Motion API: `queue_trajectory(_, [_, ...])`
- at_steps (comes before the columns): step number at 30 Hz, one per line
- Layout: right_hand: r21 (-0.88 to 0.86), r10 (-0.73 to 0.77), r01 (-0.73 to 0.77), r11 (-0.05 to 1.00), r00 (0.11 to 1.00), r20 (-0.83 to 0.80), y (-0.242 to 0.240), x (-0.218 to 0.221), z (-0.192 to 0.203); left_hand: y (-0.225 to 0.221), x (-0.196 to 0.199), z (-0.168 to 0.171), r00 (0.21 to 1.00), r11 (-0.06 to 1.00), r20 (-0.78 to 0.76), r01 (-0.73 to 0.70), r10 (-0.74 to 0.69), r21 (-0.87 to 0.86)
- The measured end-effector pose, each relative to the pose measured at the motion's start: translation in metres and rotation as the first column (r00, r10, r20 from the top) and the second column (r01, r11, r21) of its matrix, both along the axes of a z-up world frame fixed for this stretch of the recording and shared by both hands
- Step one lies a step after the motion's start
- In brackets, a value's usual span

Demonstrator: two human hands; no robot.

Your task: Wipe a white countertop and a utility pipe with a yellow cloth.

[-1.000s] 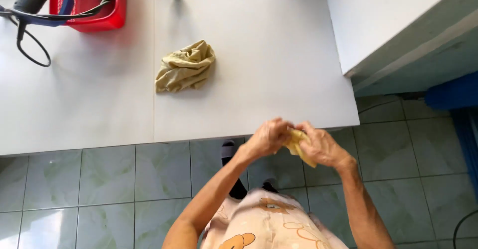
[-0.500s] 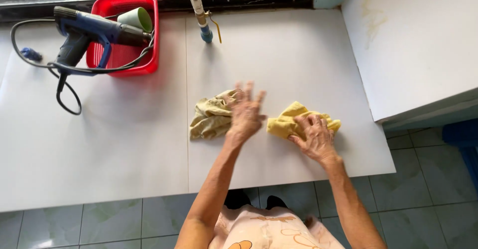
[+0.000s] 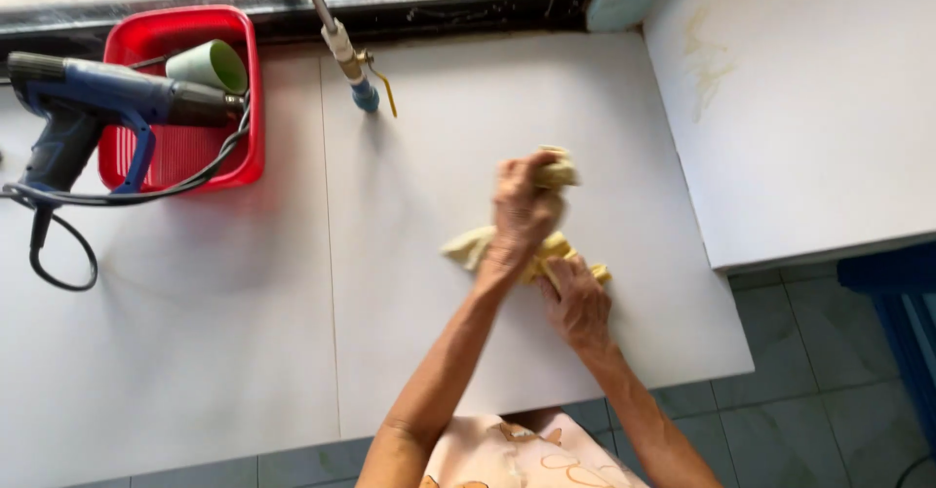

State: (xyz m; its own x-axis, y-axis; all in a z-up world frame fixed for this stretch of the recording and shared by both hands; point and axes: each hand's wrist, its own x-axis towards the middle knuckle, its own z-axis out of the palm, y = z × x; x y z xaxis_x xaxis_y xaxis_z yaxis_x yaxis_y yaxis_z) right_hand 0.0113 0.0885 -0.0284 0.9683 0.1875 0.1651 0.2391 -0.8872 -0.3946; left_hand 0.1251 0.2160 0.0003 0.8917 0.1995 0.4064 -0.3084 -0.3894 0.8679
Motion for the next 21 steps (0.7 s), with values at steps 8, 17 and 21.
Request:
queue_trajectory(8, [-0.002,0.132,-0.132,0.991,0.991,-0.004,0.019,0.046,-0.001,-0.099,0.021,0.028,0.875,0.904,-0.232,0.422,-0.426,-0.068])
queue_trajectory(17, [0.469,0.299,-0.170,0.866,0.930,-0.215,0.011,0.191,0.065,0.079,0.048,0.067,0.797,0.737,-0.485,0.563,-0.361,0.376])
queue_trajectory(21, [0.294,0.416,-0.364,0.884,0.899,-0.137,0.030,0.257,0.073,0.109,0.101,0.007,0.882,0.874,-0.427,0.356,-0.199,0.329])
